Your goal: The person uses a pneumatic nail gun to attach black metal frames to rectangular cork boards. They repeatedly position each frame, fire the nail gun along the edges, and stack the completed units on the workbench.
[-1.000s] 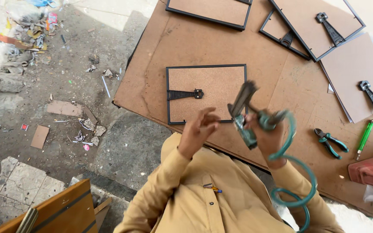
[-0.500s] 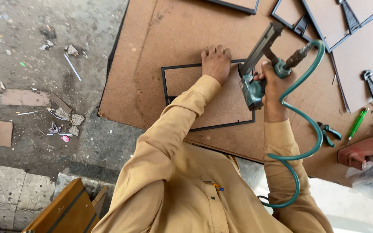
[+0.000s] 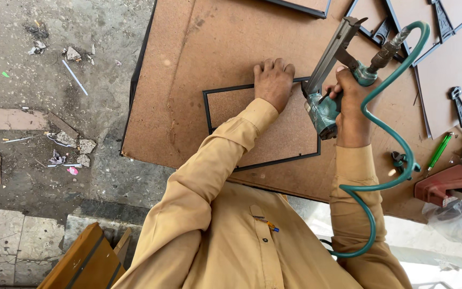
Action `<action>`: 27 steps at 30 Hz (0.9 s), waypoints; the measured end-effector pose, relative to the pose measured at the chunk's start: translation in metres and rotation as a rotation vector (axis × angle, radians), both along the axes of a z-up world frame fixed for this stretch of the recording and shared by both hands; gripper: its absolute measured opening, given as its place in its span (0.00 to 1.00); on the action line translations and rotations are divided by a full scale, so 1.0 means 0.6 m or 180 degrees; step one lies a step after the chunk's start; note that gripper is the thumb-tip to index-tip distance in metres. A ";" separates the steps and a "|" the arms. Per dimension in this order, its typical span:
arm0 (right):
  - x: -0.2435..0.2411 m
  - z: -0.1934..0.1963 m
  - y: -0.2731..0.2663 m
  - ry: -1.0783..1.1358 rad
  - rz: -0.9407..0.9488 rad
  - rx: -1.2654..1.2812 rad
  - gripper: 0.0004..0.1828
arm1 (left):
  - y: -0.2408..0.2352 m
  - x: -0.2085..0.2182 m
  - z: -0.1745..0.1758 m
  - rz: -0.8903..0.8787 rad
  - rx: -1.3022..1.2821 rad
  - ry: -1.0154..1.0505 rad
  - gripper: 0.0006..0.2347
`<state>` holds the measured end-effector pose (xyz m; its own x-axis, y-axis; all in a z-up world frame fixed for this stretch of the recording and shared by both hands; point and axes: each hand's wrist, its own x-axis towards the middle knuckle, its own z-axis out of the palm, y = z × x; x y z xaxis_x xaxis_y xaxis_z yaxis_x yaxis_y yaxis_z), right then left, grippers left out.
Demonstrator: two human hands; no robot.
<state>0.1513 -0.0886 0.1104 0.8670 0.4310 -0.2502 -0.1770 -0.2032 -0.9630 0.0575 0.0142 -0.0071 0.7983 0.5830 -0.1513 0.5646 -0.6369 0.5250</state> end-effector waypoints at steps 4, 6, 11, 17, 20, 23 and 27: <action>-0.017 0.016 -0.057 -0.0079 -0.0067 0.0081 0.03 | -0.004 -0.008 -0.014 -0.0120 0.0191 -0.0436 0.13; -0.042 0.036 -0.104 -0.0143 -0.0129 0.0079 0.03 | -0.011 -0.019 -0.014 -0.0319 0.0260 -0.0501 0.17; -0.087 0.066 -0.181 -0.0191 -0.0176 0.0060 0.04 | -0.008 -0.030 0.002 -0.0728 0.0056 -0.0138 0.17; -0.118 0.073 -0.212 0.0029 -0.0244 0.0193 0.05 | -0.016 -0.024 0.019 -0.1536 0.1514 0.0172 0.14; -0.130 0.089 -0.211 -0.0315 0.0160 0.0212 0.07 | -0.011 -0.016 0.064 -0.1613 0.1353 0.0544 0.10; -0.120 0.133 -0.204 -0.2255 0.1543 -0.0105 0.06 | 0.007 -0.046 0.137 -0.0877 -0.0294 -0.0297 0.19; -0.115 0.225 -0.209 -0.4529 0.3021 -0.0563 0.04 | -0.007 -0.231 0.240 -0.2016 -0.4013 -0.2427 0.41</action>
